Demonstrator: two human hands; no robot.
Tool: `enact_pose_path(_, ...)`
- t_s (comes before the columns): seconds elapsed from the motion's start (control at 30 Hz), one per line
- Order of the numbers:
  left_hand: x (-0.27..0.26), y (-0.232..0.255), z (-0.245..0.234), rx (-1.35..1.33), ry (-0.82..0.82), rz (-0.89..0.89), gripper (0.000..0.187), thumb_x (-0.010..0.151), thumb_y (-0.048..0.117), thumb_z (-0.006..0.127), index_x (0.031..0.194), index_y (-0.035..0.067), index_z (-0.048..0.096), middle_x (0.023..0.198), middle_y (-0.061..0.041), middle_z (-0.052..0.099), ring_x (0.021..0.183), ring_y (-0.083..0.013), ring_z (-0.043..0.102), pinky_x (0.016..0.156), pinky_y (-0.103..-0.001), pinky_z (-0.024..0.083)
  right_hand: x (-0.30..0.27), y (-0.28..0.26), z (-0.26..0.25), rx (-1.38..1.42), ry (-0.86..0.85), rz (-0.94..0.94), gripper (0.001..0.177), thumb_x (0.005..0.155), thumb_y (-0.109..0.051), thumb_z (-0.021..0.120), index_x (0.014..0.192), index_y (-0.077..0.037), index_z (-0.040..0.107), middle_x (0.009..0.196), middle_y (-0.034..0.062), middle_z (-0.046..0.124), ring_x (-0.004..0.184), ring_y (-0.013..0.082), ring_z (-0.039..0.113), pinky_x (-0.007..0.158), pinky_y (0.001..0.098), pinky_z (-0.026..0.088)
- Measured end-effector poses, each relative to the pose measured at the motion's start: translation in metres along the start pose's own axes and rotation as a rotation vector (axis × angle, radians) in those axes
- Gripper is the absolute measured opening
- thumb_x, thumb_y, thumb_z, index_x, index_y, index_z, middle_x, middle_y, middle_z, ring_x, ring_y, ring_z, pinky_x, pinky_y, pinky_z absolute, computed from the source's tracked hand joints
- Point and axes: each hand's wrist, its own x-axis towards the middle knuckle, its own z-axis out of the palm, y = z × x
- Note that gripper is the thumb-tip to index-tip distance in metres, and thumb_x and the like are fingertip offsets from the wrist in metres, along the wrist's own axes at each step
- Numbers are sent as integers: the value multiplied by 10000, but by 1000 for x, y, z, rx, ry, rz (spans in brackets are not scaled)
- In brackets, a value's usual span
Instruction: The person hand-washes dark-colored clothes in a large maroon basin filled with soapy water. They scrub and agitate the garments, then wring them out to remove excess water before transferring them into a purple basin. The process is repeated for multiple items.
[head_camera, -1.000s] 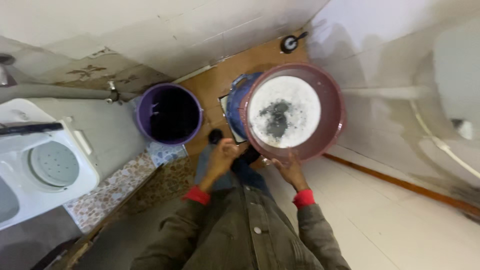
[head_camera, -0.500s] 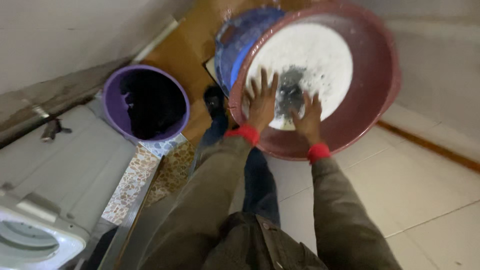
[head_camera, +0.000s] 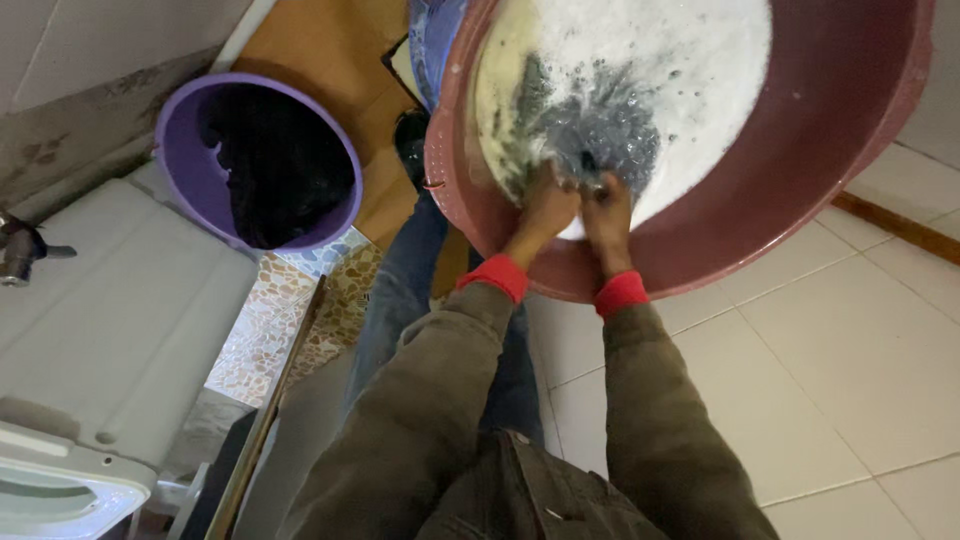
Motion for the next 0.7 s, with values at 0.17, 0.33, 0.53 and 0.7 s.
enact_pose_path(0.17, -17, 35, -20, -826, -395, -609, 746, 973, 552, 574, 1543, 117, 369, 1557, -104, 401, 1441, -330, 356, 1064, -550, 360, -55, -46, -18, 453, 64, 268, 246, 1095, -252, 695, 981, -50, 614, 787, -62, 522, 649, 33, 428, 515, 255, 323)
enact_pose_path(0.33, -27, 21, 0, -1039, -384, -170, 558, 970, 384, 681, 1355, -19, 658, 1228, -136, 689, 1078, -246, 636, 963, -388, 503, -102, -113, -43, 588, 96, 234, 175, 1054, -275, 625, 1062, -103, 659, 751, -41, 576, 577, 39, 474, 493, 221, 374)
enact_pose_path(0.53, -13, 26, -47, -995, 0, -86, 410, 959, 222, 707, 1306, 28, 608, 1091, -83, 682, 942, -206, 666, 786, -324, 593, -93, -106, -65, 865, 236, 149, 123, 1051, -207, 583, 1126, -114, 611, 936, -14, 654, 744, 72, 582, 637, 235, 496)
enact_pose_path(0.7, -10, 44, -100, -922, 9, -145, 362, 979, 250, 610, 1283, 58, 568, 959, -61, 748, 746, -195, 659, 631, -334, 548, -73, -56, -68, 823, 363, 84, 67, 1115, -158, 589, 1111, -94, 606, 988, -22, 604, 868, 83, 580, 807, 264, 536)
